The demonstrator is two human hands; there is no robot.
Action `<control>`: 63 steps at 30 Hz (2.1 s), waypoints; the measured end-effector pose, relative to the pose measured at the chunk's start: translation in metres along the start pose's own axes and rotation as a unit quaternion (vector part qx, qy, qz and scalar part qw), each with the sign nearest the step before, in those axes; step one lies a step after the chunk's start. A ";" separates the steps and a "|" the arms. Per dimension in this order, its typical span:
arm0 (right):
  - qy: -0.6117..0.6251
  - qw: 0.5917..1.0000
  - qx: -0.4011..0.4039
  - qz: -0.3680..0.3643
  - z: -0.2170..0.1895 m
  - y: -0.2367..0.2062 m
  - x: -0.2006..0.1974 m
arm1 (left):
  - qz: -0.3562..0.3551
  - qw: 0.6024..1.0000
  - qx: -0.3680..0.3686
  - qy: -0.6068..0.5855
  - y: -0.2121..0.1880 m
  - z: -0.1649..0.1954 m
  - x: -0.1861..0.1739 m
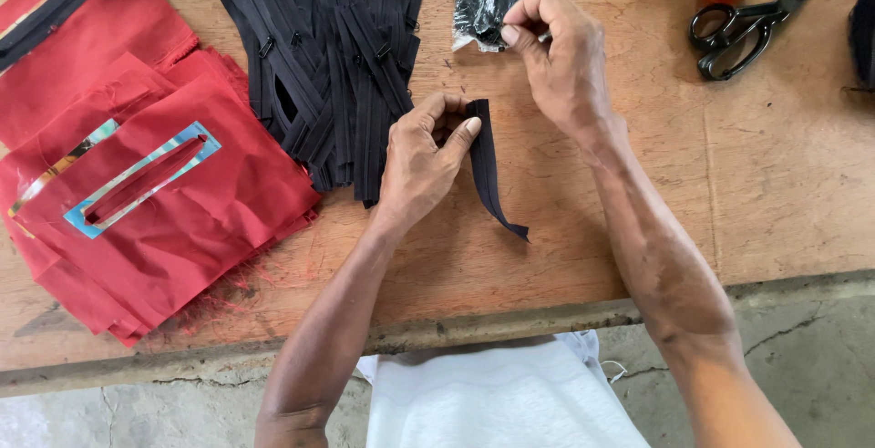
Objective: The person attaches black zipper sliders to black zipper tapes by hand. They repeatedly pick up a zipper tape, slide a slider onto it, and place the assembled piece onto a growing stack on the wooden workbench.
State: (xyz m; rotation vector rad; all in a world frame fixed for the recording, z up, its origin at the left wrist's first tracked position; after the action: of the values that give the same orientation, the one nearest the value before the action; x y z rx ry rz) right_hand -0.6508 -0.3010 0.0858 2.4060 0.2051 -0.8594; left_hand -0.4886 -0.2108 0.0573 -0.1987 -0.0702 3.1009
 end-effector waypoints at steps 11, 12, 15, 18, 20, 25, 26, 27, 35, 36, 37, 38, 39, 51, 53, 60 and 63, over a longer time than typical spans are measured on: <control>0.039 0.993 0.082 -0.076 0.000 -0.006 -0.001 | 0.007 1.000 0.026 0.011 -0.002 -0.001 -0.005; 0.055 0.989 0.095 -0.101 -0.002 -0.010 0.001 | 0.007 1.000 0.020 0.013 -0.002 -0.002 -0.004; 0.103 0.964 0.216 -0.116 0.007 -0.018 0.003 | 0.007 1.000 0.011 0.021 -0.003 -0.002 -0.003; 0.143 0.979 0.134 -0.053 -0.008 -0.009 -0.009 | 0.010 1.000 0.012 0.025 -0.003 -0.001 -0.003; 0.094 0.968 0.216 -0.080 0.004 -0.016 -0.005 | 0.007 1.000 0.000 0.023 -0.004 -0.002 -0.003; 0.200 0.948 0.238 -0.065 0.017 -0.017 0.003 | 0.005 0.999 0.009 0.035 -0.004 0.000 -0.002; 0.239 0.940 0.237 -0.048 0.020 -0.016 0.004 | 0.006 0.999 0.008 0.037 -0.004 0.000 -0.003; 0.276 0.931 0.237 -0.031 0.023 -0.017 0.004 | 0.007 0.999 0.007 0.032 -0.006 -0.001 -0.003; 0.161 0.969 0.184 -0.032 0.025 -0.028 0.001 | 0.005 0.998 -0.032 -0.050 0.004 -0.017 -0.002; 0.159 0.973 0.163 -0.033 0.021 -0.027 -0.001 | 0.006 0.998 -0.026 -0.055 0.004 -0.017 -0.003; 0.125 0.980 0.140 -0.068 0.015 -0.027 0.000 | 0.008 0.998 -0.018 -0.059 0.005 -0.018 -0.004; 0.090 0.984 0.115 -0.105 0.008 -0.029 -0.001 | 0.012 0.998 -0.010 -0.064 0.006 -0.017 -0.005; 0.056 0.984 0.091 -0.142 0.001 -0.031 0.001 | 0.010 0.998 -0.015 -0.064 0.007 -0.019 -0.005; 0.113 0.959 0.166 -0.202 -0.015 -0.037 0.008 | -0.011 1.000 -0.002 -0.019 0.009 -0.010 0.006; 0.102 0.964 0.148 -0.199 -0.016 -0.039 0.009 | -0.013 1.000 -0.004 -0.018 0.008 -0.010 0.007; 0.068 0.980 0.050 -0.181 -0.021 -0.044 0.014 | -0.001 0.995 -0.026 -0.092 0.009 -0.030 0.009; 0.133 0.982 -0.004 -0.137 -0.026 -0.045 0.004 | -0.032 0.965 -0.060 -0.252 0.013 -0.040 0.020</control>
State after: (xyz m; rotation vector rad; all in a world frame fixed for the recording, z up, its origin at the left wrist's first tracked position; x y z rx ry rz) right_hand -0.6481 -0.2496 0.0791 2.5166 0.6545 -0.6461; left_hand -0.5034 -0.2216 0.0150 0.5816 -0.2711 2.9974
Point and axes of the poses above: each hand's wrist, its own y-axis towards the middle knuckle, its own x-axis out of the palm, z = x × y, the point moved 8 cm from there along y, towards the middle knuckle
